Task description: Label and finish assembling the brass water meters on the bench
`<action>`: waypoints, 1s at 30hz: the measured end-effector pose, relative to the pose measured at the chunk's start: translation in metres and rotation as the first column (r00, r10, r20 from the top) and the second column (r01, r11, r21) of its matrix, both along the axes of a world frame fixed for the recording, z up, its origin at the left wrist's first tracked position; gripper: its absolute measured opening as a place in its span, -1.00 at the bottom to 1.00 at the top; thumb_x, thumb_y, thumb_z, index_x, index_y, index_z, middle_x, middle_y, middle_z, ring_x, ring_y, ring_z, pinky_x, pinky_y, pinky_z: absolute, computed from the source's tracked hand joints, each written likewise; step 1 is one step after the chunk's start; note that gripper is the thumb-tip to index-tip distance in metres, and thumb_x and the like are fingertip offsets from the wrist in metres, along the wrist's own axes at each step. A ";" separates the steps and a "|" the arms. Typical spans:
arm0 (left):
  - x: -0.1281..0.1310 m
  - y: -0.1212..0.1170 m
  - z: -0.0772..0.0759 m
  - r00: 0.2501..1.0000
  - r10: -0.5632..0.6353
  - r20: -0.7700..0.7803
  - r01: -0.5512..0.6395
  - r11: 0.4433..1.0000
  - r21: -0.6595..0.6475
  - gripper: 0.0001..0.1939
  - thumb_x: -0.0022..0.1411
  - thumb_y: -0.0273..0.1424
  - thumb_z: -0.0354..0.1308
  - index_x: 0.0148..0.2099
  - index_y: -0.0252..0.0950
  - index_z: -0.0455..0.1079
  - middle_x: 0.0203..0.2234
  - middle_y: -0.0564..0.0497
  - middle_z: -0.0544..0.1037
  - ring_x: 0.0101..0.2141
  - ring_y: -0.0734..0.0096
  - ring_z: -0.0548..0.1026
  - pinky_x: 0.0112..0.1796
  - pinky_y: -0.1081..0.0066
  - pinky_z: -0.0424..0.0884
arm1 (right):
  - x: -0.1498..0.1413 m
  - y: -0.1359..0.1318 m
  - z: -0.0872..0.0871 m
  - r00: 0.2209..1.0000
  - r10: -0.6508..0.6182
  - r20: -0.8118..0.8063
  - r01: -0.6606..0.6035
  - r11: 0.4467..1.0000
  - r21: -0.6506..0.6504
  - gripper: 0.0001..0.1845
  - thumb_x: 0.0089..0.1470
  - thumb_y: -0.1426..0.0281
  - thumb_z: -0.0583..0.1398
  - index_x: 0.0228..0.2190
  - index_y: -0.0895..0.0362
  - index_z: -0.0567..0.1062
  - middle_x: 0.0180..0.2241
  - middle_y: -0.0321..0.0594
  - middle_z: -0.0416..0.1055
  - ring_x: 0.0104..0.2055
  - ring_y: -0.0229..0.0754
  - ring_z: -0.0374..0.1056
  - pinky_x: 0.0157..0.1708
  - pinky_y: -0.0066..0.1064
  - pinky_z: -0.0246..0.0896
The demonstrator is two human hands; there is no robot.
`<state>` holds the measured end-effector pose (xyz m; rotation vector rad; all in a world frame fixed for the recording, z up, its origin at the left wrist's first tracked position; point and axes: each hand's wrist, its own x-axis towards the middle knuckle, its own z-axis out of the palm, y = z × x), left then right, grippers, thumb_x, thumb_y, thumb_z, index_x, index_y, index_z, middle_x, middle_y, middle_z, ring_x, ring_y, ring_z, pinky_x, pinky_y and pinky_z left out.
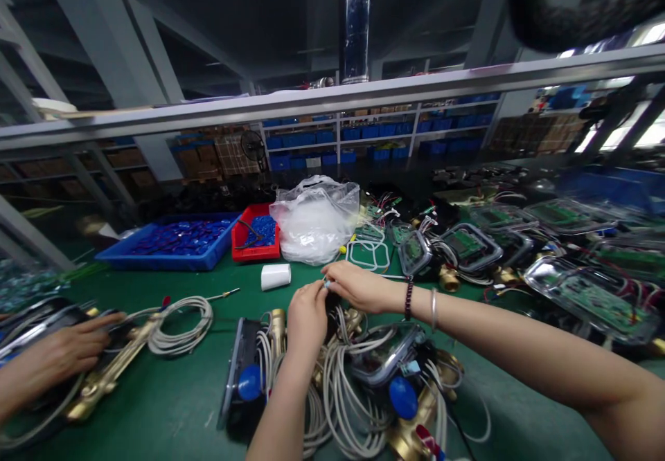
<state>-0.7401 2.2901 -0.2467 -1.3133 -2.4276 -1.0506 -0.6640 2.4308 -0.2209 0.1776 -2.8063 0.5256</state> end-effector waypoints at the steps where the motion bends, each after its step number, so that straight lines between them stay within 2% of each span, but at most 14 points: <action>1: -0.002 0.000 0.001 1.000 0.001 0.008 -0.001 1.000 -0.006 -0.74 0.20 -0.60 0.04 -0.15 -0.31 0.50 -0.27 -0.09 0.61 -0.25 0.31 0.55 -0.20 0.37 0.44 | 0.000 -0.002 0.002 1.000 0.005 -0.014 -0.005 1.000 0.008 -0.85 0.21 0.48 0.06 -0.23 0.25 0.40 -0.08 0.03 0.35 0.00 -0.04 0.22 0.04 -0.13 0.14; 3: -0.003 0.000 0.001 1.000 0.012 0.014 -0.011 1.000 -0.016 -0.75 0.20 -0.59 0.05 -0.17 -0.30 0.51 -0.27 -0.08 0.61 -0.25 0.31 0.55 -0.21 0.37 0.44 | -0.005 -0.006 0.002 1.000 0.005 -0.023 -0.005 1.000 0.012 -0.87 0.22 0.48 0.07 -0.26 0.24 0.41 -0.06 -0.01 0.34 0.04 -0.05 0.20 0.09 -0.11 0.07; 4: -0.002 0.000 0.000 1.000 0.020 0.012 -0.020 1.000 -0.021 -0.76 0.19 -0.59 0.06 -0.18 -0.30 0.51 -0.28 -0.09 0.61 -0.25 0.29 0.55 -0.19 0.35 0.44 | -0.008 -0.007 0.000 1.000 -0.002 -0.018 0.002 1.000 0.007 -0.87 0.22 0.46 0.07 -0.28 0.23 0.42 -0.09 -0.06 0.36 0.01 -0.07 0.23 0.07 -0.12 0.11; 7: 0.004 0.000 -0.004 0.999 0.046 -0.003 -0.046 0.998 -0.032 -0.78 0.18 -0.59 0.07 -0.19 -0.34 0.52 -0.27 -0.15 0.61 -0.21 0.19 0.53 -0.14 0.25 0.41 | -0.017 -0.005 -0.008 0.999 -0.023 0.025 0.023 1.000 -0.019 -0.82 0.24 0.35 0.12 -0.29 0.23 0.42 -0.25 -0.20 0.39 -0.20 -0.17 0.35 -0.14 -0.22 0.28; 10: 0.004 0.000 -0.007 0.999 0.051 0.006 -0.050 0.998 -0.045 -0.76 0.22 -0.57 0.04 -0.14 -0.34 0.50 -0.23 -0.16 0.59 -0.19 0.21 0.52 -0.13 0.26 0.41 | -0.017 -0.001 -0.012 0.998 -0.041 0.051 0.043 0.998 -0.034 -0.79 0.26 0.32 0.10 -0.29 0.23 0.41 -0.33 -0.24 0.38 -0.31 -0.23 0.35 -0.26 -0.31 0.31; 15: -0.006 -0.001 -0.006 0.997 0.052 0.062 -0.047 0.996 -0.077 -0.74 0.23 -0.54 0.03 -0.10 -0.34 0.49 -0.22 -0.15 0.60 -0.19 0.24 0.54 -0.15 0.32 0.43 | -0.007 -0.002 -0.004 0.999 -0.046 0.027 0.046 0.999 0.001 -0.86 0.24 0.44 0.06 -0.24 0.24 0.38 -0.26 -0.13 0.36 -0.18 -0.14 0.29 -0.15 -0.25 0.24; 20: -0.002 -0.003 -0.003 0.994 0.065 0.082 -0.059 0.996 -0.071 -0.76 0.21 -0.54 0.08 -0.13 -0.31 0.51 -0.22 -0.12 0.60 -0.20 0.23 0.54 -0.15 0.31 0.43 | -0.018 -0.006 -0.005 1.000 -0.019 0.018 0.018 0.998 0.053 -0.89 0.22 0.45 0.11 -0.29 0.22 0.42 -0.14 -0.13 0.36 -0.04 -0.10 0.26 0.00 -0.14 0.15; 25: 0.007 -0.003 -0.005 0.996 0.063 0.066 -0.059 0.997 -0.052 -0.79 0.21 -0.51 0.10 -0.14 -0.29 0.51 -0.18 -0.10 0.59 -0.14 0.24 0.52 -0.10 0.31 0.40 | -0.022 0.000 -0.016 0.996 -0.047 0.070 0.044 0.998 0.044 -0.79 0.22 0.31 0.15 -0.25 0.23 0.43 -0.26 -0.21 0.39 -0.26 -0.20 0.36 -0.23 -0.28 0.33; 30: 0.004 -0.004 -0.009 0.995 0.057 0.078 -0.053 0.997 -0.051 -0.75 0.23 -0.51 0.06 -0.07 -0.32 0.47 -0.16 -0.13 0.58 -0.12 0.25 0.52 -0.13 0.33 0.42 | -0.007 0.002 -0.010 0.998 -0.045 0.045 0.041 0.995 0.086 -0.88 0.21 0.44 0.13 -0.24 0.24 0.41 -0.24 -0.16 0.39 -0.17 -0.14 0.32 -0.14 -0.23 0.26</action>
